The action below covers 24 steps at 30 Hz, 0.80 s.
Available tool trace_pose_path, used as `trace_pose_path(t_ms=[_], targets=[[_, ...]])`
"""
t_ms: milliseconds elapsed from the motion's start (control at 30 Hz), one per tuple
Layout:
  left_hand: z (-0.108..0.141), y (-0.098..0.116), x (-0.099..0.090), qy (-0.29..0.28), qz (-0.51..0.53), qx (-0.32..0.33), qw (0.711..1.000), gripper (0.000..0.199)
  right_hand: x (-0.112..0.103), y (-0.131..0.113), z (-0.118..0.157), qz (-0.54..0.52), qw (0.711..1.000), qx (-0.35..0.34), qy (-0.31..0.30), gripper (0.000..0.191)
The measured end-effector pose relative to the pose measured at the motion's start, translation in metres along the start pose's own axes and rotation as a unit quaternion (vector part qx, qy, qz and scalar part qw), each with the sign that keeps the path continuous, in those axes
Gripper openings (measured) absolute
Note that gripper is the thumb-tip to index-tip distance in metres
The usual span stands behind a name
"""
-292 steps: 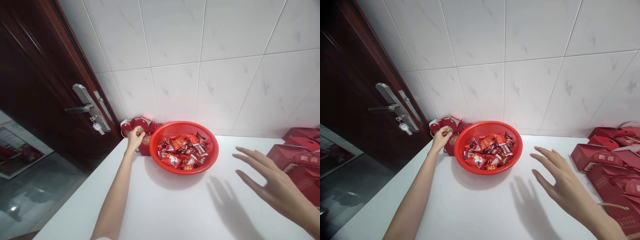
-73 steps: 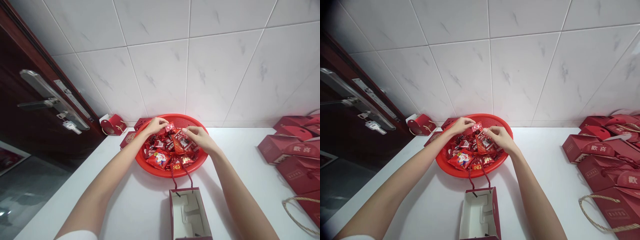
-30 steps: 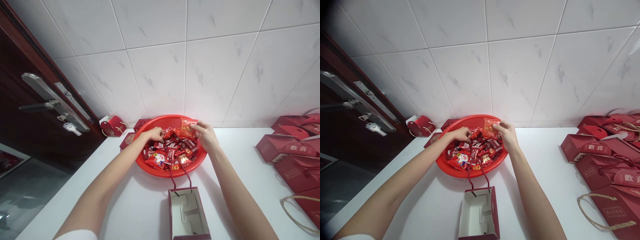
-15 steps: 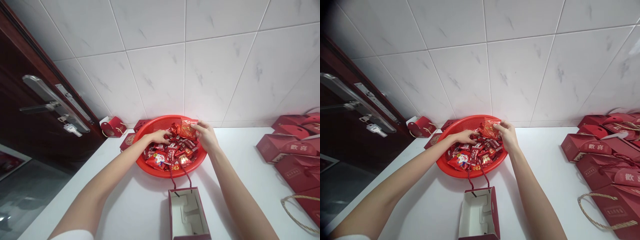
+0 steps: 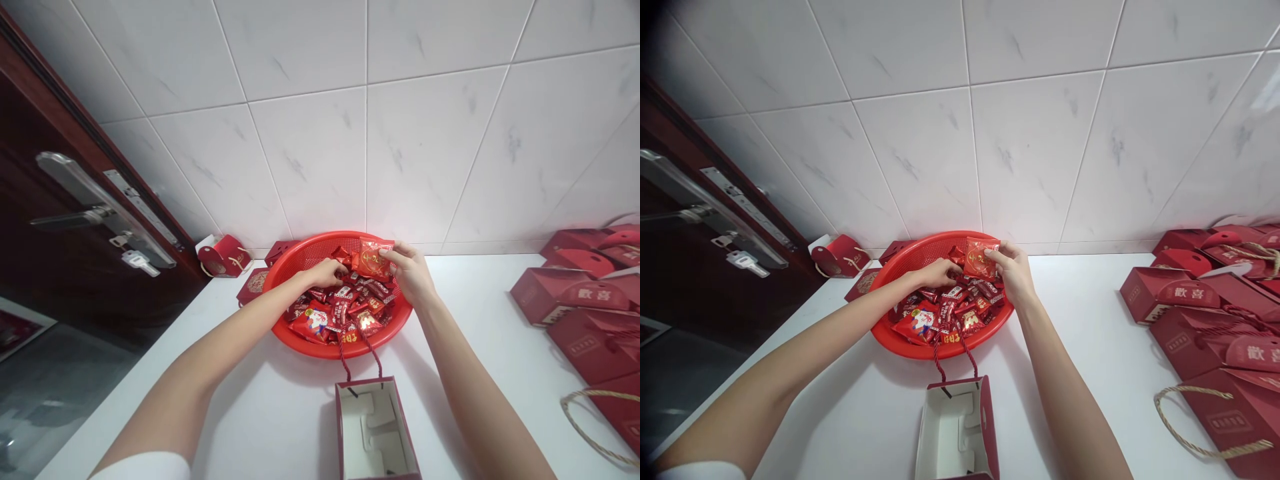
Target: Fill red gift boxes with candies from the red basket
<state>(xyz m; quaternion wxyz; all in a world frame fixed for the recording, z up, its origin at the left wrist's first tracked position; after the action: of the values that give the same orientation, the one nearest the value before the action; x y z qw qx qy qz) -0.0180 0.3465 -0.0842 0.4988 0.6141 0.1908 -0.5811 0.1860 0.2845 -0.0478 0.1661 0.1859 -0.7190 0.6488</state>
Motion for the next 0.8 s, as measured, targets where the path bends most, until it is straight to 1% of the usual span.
trace_pose_path(t_ms=[100, 267, 400, 467, 600, 700, 800], targets=[[-0.004, -0.002, -0.002, 0.016, 0.028, -0.006, 0.999, 0.028, 0.000, 0.000, 0.000, 0.005, 1.000, 0.001, 0.003, 0.025], [-0.005, -0.004, -0.012, 0.054, 0.109, -0.008, 0.993, 0.030, -0.001, 0.000, -0.001, -0.002, 1.000, -0.002, 0.010, 0.023], [-0.001, 0.001, -0.021, 0.048, 0.170, 0.003, 0.984, 0.029, -0.002, 0.001, -0.001, -0.024, 1.000, -0.003, 0.021, 0.024], [0.002, 0.003, -0.024, 0.040, 0.224, 0.007, 0.974, 0.026, -0.003, 0.002, -0.002, -0.017, 0.999, -0.007, 0.030, 0.023], [0.005, 0.004, -0.025, 0.037, 0.336, -0.003, 0.941, 0.022, -0.006, 0.005, -0.005, -0.004, 0.998, -0.020, 0.061, 0.020], [0.005, 0.005, -0.024, 0.044, 0.380, -0.012, 0.924, 0.025, -0.008, 0.007, -0.006, -0.009, 0.997, -0.026, 0.078, 0.020], [0.005, 0.006, -0.024, 0.050, 0.389, -0.007, 0.920, 0.025, -0.009, 0.007, -0.006, 0.007, 0.996, -0.023, 0.085, 0.018]])
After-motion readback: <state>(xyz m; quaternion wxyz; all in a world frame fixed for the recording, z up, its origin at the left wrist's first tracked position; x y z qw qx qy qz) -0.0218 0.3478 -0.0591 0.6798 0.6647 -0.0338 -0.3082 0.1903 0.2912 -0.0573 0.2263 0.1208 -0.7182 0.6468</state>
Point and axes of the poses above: each hand's wrist, its own z-axis away from the middle knuckle, its own x-axis out of the palm, y = z × x, the point moved 3 cm from there along -z, towards the middle knuckle, and after that the axes turned 2 degrees about -z, right-handed, at the moved point
